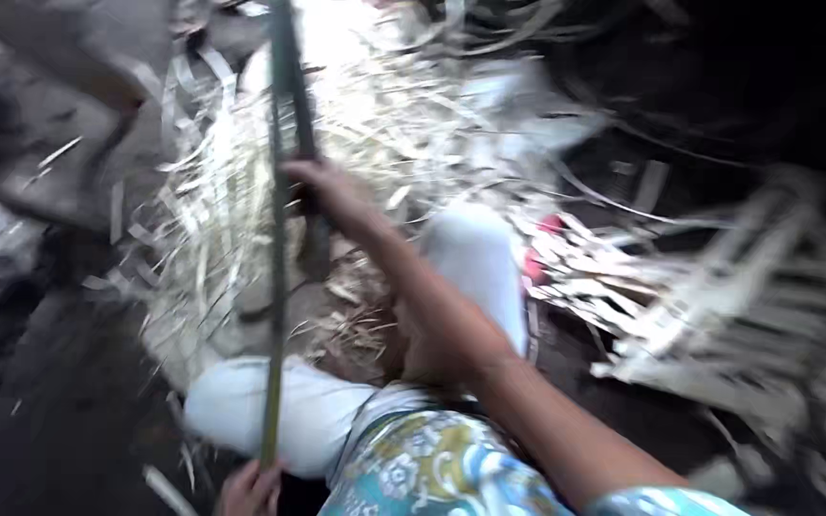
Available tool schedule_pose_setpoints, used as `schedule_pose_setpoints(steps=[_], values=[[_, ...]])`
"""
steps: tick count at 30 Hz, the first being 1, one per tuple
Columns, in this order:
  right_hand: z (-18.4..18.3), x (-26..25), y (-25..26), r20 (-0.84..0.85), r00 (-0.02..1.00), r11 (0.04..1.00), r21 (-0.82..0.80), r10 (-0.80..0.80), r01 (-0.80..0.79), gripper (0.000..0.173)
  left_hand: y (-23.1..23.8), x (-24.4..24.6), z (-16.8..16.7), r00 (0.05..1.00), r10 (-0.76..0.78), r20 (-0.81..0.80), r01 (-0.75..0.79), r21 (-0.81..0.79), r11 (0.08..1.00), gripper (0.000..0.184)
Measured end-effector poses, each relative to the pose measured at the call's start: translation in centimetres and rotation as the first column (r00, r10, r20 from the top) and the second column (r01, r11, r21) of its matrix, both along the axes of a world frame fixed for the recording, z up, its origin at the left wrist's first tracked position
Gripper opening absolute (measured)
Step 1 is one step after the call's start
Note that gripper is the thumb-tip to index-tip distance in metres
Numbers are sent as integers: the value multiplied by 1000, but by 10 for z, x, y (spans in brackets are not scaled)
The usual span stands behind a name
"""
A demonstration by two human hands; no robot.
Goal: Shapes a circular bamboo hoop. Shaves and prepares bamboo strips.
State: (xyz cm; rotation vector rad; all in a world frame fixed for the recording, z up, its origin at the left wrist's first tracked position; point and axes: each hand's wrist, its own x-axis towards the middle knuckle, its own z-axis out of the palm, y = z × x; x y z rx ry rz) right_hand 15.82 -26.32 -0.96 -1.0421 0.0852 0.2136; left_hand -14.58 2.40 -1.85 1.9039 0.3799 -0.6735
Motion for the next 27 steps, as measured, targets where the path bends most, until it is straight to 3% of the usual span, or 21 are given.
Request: schedule_pose_setpoints(steps=[4, 5, 6, 8, 10, 12, 14, 16, 18, 20, 24, 27], values=[[-22, -2, -1, -136, 990, 964, -265, -41, 4, 27, -33, 40, -2, 984, 176, 13, -174, -88, 981, 26], [-9, -8, 2, -276, 957, 939, -345, -96, -6, 24, -39, 50, -5, 981, 195, -2, -194, -136, 972, 29], [13, -8, 5, -496, 857, 922, -379, -135, -74, 20, -44, 58, -10, 976, 218, -24, -218, -201, 955, 34], [-47, -20, -14, -147, 985, 930, -367, -88, 28, 16, -52, 72, -24, 958, 276, -81, -287, -365, 886, 56], [-65, -21, -26, -44, 999, 918, -398, -12, -6, 20, -55, 83, -38, 941, 312, -130, -333, -515, 790, 79], [-66, -25, -32, 38, 999, 879, -477, 31, -9, 27, -58, 94, -41, 936, 326, -132, -340, -577, 742, 87], [-66, -27, -37, 117, 989, 868, -497, 86, -16, 31, -61, 104, -41, 932, 340, -125, -347, -578, 739, 80], [-65, -30, -40, 116, 978, 835, -544, 172, -83, 34, -63, 112, -38, 923, 341, -178, -382, -535, 753, 56], [-58, -36, -36, 47, 964, 716, -679, 261, -160, 33, -66, 115, -43, 924, 316, -214, -381, -451, 807, 43], [-54, -48, -28, -1, 919, 489, -846, 394, -211, 34, -73, 116, -51, 922, 332, -199, -380, -302, 874, 39], [-60, -79, 9, 30, 750, 103, -993, 661, -51, 34, -86, 127, -52, 944, 309, -118, -321, -103, 942, 40], [-72, -94, 29, -20, 555, -46, -998, 832, 33, 32, -87, 134, -49, 973, 226, -50, -224, 43, 974, 40]])
